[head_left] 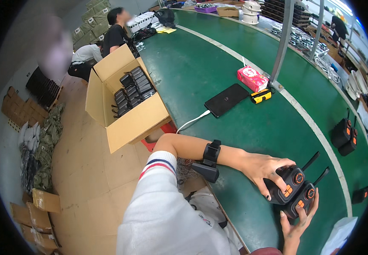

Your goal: Testing the functionality and indicator lights of several walkie-talkies on an assembly line.

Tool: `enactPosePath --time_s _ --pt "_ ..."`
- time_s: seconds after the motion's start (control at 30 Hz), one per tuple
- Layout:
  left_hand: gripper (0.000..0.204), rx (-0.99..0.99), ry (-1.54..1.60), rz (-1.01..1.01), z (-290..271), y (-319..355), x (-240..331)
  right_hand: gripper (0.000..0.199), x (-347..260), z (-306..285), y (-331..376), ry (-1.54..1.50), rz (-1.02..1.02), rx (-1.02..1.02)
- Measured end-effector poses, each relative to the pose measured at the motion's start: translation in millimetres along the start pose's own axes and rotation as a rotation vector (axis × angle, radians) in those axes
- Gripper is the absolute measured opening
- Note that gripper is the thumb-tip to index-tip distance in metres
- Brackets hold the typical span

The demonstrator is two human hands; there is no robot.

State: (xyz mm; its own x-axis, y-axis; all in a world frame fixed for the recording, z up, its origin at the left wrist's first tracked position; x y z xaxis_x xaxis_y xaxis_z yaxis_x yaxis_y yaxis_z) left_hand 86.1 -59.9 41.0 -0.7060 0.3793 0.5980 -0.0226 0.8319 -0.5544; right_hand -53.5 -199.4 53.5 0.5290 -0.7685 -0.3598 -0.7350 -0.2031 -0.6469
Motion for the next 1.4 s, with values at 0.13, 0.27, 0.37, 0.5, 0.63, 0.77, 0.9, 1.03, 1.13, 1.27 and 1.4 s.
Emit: enactPosePath --time_s 0.13,0.27,0.37,0.5,0.63,0.77,0.9,1.03,1.13,1.27,1.4 --pt "0.054 -0.005 0.023 -0.009 -1.6 0.4 -0.6 0.047 0.3 0.9 -0.9 -0.013 0.031 -0.018" --pt "0.053 -0.003 0.007 -0.009 -1.4 0.2 -0.6 0.046 -1.1 0.6 -1.3 0.001 0.006 -0.004" --pt "0.052 -0.005 0.002 -0.014 -1.8 -0.6 -0.2 0.045 -2.4 0.1 -2.5 0.012 -0.011 0.002" --pt "0.05 -0.042 0.068 -0.067 0.2 0.2 -3.6 0.046 2.6 2.2 1.3 -0.019 -0.008 0.007" --pt "0.049 -0.048 0.1 -0.071 -0.2 -0.3 -4.8 0.046 3.6 2.0 1.5 -0.045 0.002 0.012" --pt "0.05 -0.024 0.056 -0.056 -1.4 -0.1 -1.2 0.045 3.0 0.7 1.2 0.014 -0.024 -0.005" --pt "0.052 -0.028 0.041 -0.04 -1.9 -0.7 0.1 0.044 0.9 0.9 0.8 -0.01 0.009 0.007" --pt "0.055 -0.036 0.056 -0.03 -1.0 -0.5 -0.6 0.043 -3.0 -0.8 -2.4 -0.024 0.044 -0.003" --pt "0.048 -0.014 0.071 -0.045 0.6 0.5 -2.5 0.044 -3.3 -0.6 -1.2 -0.029 0.042 -0.007" --pt "0.049 -0.024 0.069 -0.052 2.0 0.5 -6.0 0.045 -3.9 -0.9 -1.1 -0.016 0.05 -0.016" --pt "0.049 -0.033 0.073 -0.066 0.5 1.8 -3.2 0.046 -4.1 -1.4 -2.6 -0.01 0.05 -0.045"
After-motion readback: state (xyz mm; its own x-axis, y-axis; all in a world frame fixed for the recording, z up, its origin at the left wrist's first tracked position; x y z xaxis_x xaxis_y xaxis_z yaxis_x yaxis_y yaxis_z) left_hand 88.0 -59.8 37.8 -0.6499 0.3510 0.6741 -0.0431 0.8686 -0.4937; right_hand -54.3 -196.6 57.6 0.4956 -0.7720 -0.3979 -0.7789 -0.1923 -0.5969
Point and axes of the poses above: each hand's wrist, its own y-axis away from the middle knuckle, its own z-axis out of the palm, x = y × z, the point moved 7 cm from there along -y, towards the middle knuckle, and after that the axes turned 9 degrees about -z, right-handed, at the moved point
